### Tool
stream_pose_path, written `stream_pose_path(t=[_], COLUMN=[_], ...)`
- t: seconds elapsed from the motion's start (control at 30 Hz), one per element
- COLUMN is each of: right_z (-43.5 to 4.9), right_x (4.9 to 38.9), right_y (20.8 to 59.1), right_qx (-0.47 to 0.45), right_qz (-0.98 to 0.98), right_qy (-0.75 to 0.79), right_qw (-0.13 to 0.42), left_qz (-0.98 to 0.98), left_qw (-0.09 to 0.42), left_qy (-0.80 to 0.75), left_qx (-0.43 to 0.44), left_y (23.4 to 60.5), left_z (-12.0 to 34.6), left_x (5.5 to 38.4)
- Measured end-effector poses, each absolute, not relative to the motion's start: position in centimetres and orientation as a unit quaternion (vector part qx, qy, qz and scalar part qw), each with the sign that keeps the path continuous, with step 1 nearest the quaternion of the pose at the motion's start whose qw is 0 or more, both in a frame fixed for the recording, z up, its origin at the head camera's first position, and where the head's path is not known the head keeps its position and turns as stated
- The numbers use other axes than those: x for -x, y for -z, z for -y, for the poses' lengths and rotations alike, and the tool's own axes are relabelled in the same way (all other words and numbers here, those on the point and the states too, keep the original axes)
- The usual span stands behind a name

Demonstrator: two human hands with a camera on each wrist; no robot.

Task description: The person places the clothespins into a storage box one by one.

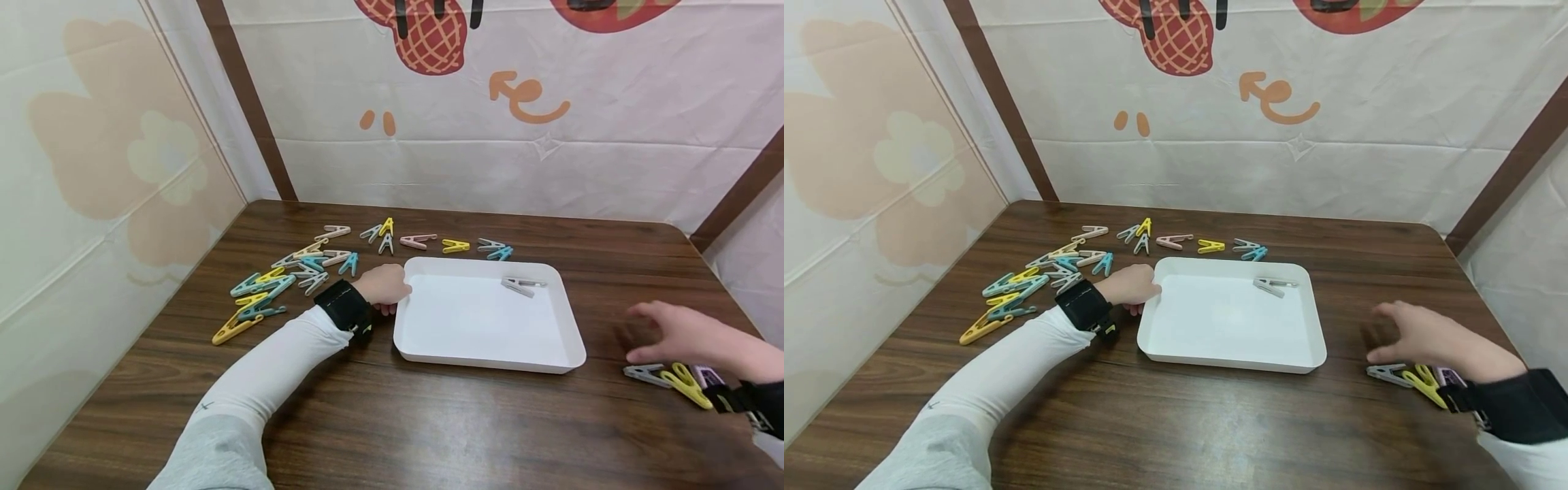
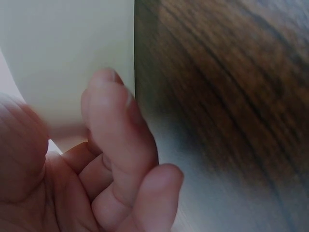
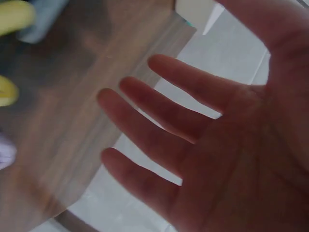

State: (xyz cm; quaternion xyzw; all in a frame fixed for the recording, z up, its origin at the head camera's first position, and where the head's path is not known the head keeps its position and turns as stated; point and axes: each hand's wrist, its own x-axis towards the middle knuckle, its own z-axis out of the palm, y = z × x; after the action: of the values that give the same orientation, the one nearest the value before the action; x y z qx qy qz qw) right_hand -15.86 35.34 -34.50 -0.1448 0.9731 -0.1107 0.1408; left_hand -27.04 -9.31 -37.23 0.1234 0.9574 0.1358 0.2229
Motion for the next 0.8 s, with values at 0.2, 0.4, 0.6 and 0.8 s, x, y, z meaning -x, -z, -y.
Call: stream_pose_path(t=[0.2, 0.4, 0.6, 0.8], right_z=[-36.6, -36.7, -36.5, -36.4], right_x=[14.4, 13.8, 13.8, 13.9], right_y=[36.3, 37.1, 37.3, 37.4], right_qx=[0.115, 0.094, 0.102, 0.105], right_qz=[-0.97, -0.973, -0.978, -0.978], right_qy=[0.091, 0.061, 0.042, 0.043], right_qw=[0.195, 0.203, 0.178, 0.178], left_qz=[-0.955, -0.954, -0.955, -0.956], left_qw=[0.227, 0.23, 0.233, 0.232], left_qy=[-0.147, -0.146, -0.144, -0.14], left_qx=[-0.125, -0.122, -0.115, -0.115], left_y=[37.3, 37.3, 37.2, 37.3], left_z=[9.4, 9.3, 9.2, 9.2], left_x=[27.2, 27.3, 27.3, 27.3])
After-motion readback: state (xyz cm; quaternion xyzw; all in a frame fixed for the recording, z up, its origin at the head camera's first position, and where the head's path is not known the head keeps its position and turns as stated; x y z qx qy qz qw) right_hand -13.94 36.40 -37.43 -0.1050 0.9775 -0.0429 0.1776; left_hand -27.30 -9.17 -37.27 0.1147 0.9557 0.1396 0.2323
